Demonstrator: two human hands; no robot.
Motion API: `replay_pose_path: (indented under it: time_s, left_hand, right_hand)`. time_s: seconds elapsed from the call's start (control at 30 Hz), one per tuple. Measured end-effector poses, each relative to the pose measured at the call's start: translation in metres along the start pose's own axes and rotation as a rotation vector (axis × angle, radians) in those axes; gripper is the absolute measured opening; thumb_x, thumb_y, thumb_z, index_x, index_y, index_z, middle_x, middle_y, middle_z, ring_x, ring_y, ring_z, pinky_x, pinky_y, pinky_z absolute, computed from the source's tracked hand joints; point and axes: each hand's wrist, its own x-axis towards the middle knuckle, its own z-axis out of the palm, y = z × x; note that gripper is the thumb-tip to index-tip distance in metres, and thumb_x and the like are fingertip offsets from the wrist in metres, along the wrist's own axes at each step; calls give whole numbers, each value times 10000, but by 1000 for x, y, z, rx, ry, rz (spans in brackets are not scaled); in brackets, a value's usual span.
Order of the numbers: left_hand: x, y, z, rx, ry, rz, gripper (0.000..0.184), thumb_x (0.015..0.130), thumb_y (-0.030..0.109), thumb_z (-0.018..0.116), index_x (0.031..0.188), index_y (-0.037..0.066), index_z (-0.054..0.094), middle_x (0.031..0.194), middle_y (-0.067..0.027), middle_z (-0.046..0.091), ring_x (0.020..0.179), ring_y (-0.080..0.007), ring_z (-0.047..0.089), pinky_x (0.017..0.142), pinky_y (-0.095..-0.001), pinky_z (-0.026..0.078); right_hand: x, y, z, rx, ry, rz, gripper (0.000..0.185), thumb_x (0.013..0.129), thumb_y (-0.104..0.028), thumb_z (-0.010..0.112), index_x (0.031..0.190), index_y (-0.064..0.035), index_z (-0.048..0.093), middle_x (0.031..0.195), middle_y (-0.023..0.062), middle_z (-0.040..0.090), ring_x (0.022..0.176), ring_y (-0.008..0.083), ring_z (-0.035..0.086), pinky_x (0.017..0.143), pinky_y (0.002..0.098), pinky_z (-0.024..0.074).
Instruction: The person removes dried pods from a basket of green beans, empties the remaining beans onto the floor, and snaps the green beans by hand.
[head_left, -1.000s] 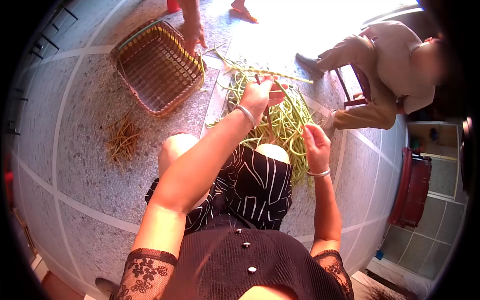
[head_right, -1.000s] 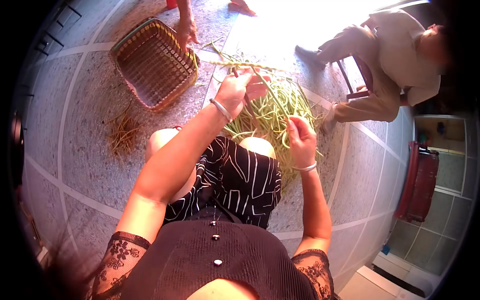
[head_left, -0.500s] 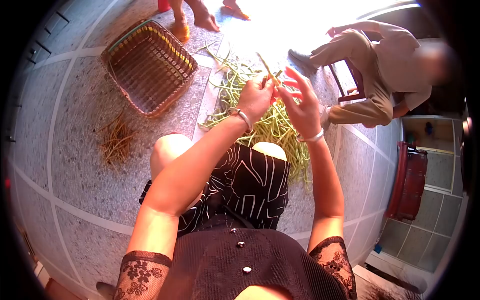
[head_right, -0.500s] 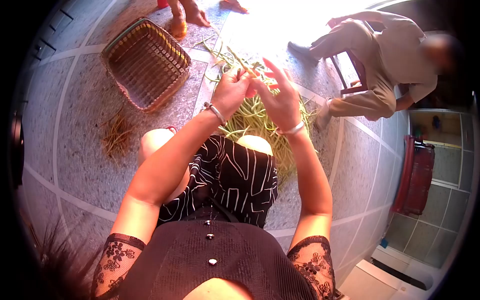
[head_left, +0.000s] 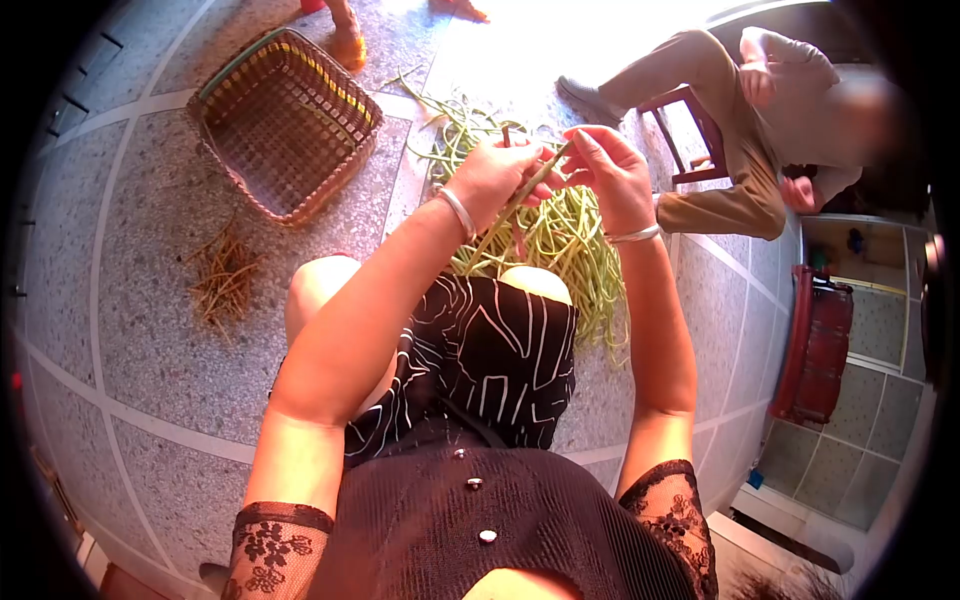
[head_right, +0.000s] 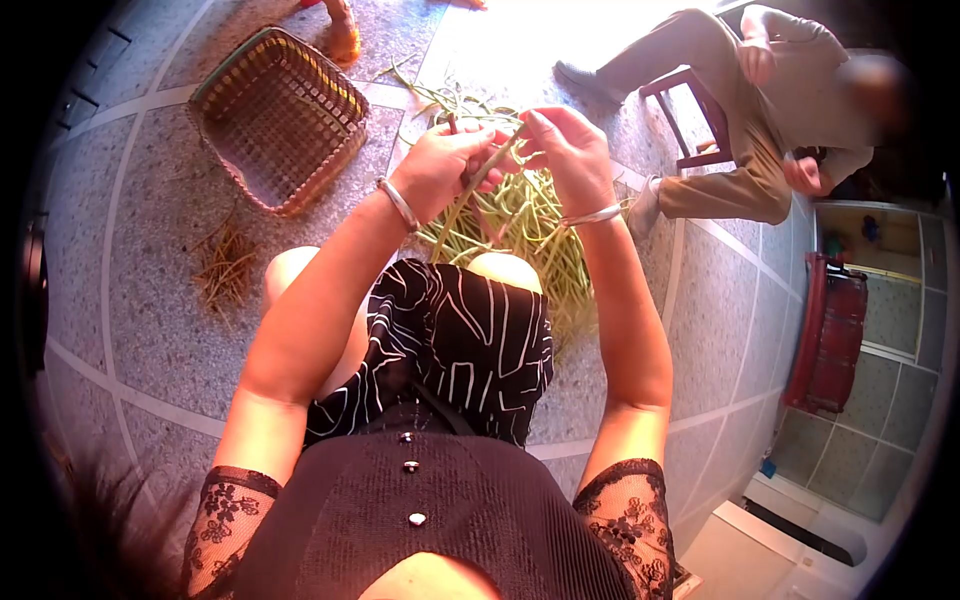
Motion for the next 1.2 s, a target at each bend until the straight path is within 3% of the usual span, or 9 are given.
replay_pose_path:
  time_s: [0.33,0.43,0.53,0.67,0.73,0.87,0.93,1.0,1.2]
  left_hand:
    - [3,-8,-10,312,-89,69,165,875,208,552,841,54,599,663,9,547,539,-52,465,478,-185,368]
    - [10,-13,-12,317,39,139,177,855,198,560,817,27,587,621,-24,558,530,-67,494,470,-206,389]
    - [12,-12,-9,268,124,178,151,870,188,551,795,61,582,634,18,522,518,-49,449,458,-183,356]
    - [11,-2,-8,130,395,73,152,884,173,523,836,34,561,658,-10,529,511,-70,454,440,-200,381]
    - [16,8,-23,35,457,133,172,899,170,500,854,13,553,688,-34,543,557,-88,481,493,-229,426]
    - [7,16,-30,-51,297,212,182,910,163,490,946,5,572,736,-28,563,615,-89,500,567,-221,437]
    - [7,17,-28,-63,205,224,192,914,158,485,981,3,576,744,-21,568,626,-86,504,585,-212,435]
    - [5,17,-26,-52,157,225,198,917,151,480,1005,3,577,744,-14,571,632,-81,505,596,-203,431]
    - [3,19,-19,-61,55,269,177,904,99,486,977,5,617,738,-20,599,601,-62,506,574,-197,428]
  right_hand:
    - [-1,6,-3,61,9,81,164,880,-162,560,929,-14,608,750,36,607,632,85,575,551,212,491]
    - [-4,8,4,58,30,5,153,870,-146,571,921,-6,604,776,55,618,657,103,591,565,221,499]
    - [-9,13,16,60,68,-89,134,870,-121,566,911,3,593,789,73,621,669,121,602,576,238,511]
    - [-17,22,28,111,181,-157,134,882,-126,548,914,2,578,768,67,613,641,121,598,551,234,505]
    - [-24,22,24,128,256,-166,134,884,-125,544,915,1,575,762,64,611,636,119,596,548,232,503]
    - [-25,45,4,-27,248,-97,101,872,-97,550,913,-17,594,789,39,618,641,103,589,559,221,487]
    - [-22,64,-8,-263,158,-148,161,853,-69,567,996,-9,610,871,33,636,777,78,570,690,205,453]
    - [-21,65,2,-245,174,-233,188,854,-71,568,1021,6,605,888,40,639,817,75,558,728,202,437]
    - [-20,24,30,-132,97,-136,187,862,-104,566,1001,13,613,883,36,641,777,67,553,686,200,433]
